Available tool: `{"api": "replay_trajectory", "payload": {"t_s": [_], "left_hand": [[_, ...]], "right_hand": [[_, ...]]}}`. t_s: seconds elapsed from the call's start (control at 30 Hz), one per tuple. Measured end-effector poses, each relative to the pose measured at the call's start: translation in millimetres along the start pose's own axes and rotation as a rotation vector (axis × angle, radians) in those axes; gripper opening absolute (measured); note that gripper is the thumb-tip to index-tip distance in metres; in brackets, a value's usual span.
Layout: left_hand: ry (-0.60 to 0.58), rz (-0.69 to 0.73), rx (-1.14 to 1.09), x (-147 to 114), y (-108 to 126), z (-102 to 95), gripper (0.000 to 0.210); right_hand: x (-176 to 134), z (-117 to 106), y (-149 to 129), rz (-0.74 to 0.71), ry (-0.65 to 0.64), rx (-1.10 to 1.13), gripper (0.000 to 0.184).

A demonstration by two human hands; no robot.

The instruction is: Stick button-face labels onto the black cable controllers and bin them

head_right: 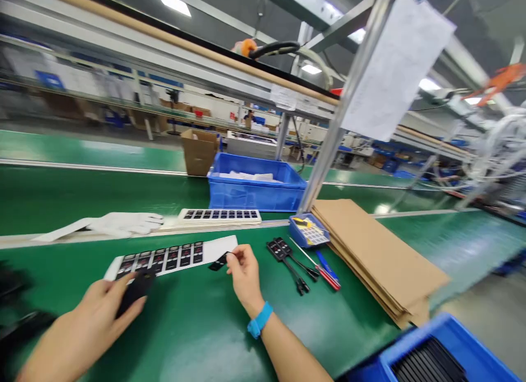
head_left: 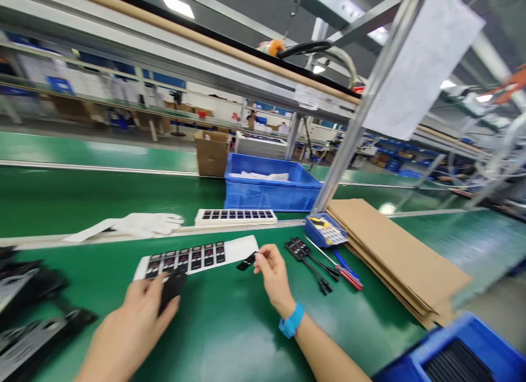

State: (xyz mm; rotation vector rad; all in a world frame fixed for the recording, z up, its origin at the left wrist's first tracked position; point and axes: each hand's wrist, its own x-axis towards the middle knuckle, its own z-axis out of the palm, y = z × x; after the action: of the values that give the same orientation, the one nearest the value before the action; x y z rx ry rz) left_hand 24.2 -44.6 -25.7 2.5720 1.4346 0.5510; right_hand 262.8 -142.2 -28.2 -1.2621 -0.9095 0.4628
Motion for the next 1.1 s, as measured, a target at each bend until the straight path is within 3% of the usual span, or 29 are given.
{"api": "replay_trajectory", "payload": {"t_s": [0.07, 0.17, 0.23, 0.3, 0.6, 1.1], "left_hand": [[-0.093, -0.037, -0.286, -3.0, 21.3, -1.4, 0.045], [-0.383, -0.190, -0.972, -7.8, 45.8, 9.7, 0.046], [-0.465, -0.264, -1.291, -11.2, 55.1, 19.0, 0.045], [-0.519, -0.306, -1.462, -15.1, 61.0, 23.9, 0.044], [-0.702, -0.333, -1.685, -24.3, 73.1, 20.1, 0.051], [-0.776, -0.327, -1.708, -26.2, 72.1, 20.0, 0.050]], "right_hand": [[-6.5, 0.9, -4.1, 0.029, -0.042, 0.047, 0.017], [-13.9, 1.4, -7.1, 0.077, -0.118, 0.064, 0.015], [-17.2, 2.5, -6.9, 0.104, -0.160, 0.027, 0.017], [-20.1, 4.6, -6.1, 0.120, -0.189, -0.017, 0.019], [-28.1, 13.7, -6.8, 0.162, -0.192, -0.136, 0.026], [-33.5, 15.6, -8.0, 0.186, -0.226, -0.164, 0.025]]}}
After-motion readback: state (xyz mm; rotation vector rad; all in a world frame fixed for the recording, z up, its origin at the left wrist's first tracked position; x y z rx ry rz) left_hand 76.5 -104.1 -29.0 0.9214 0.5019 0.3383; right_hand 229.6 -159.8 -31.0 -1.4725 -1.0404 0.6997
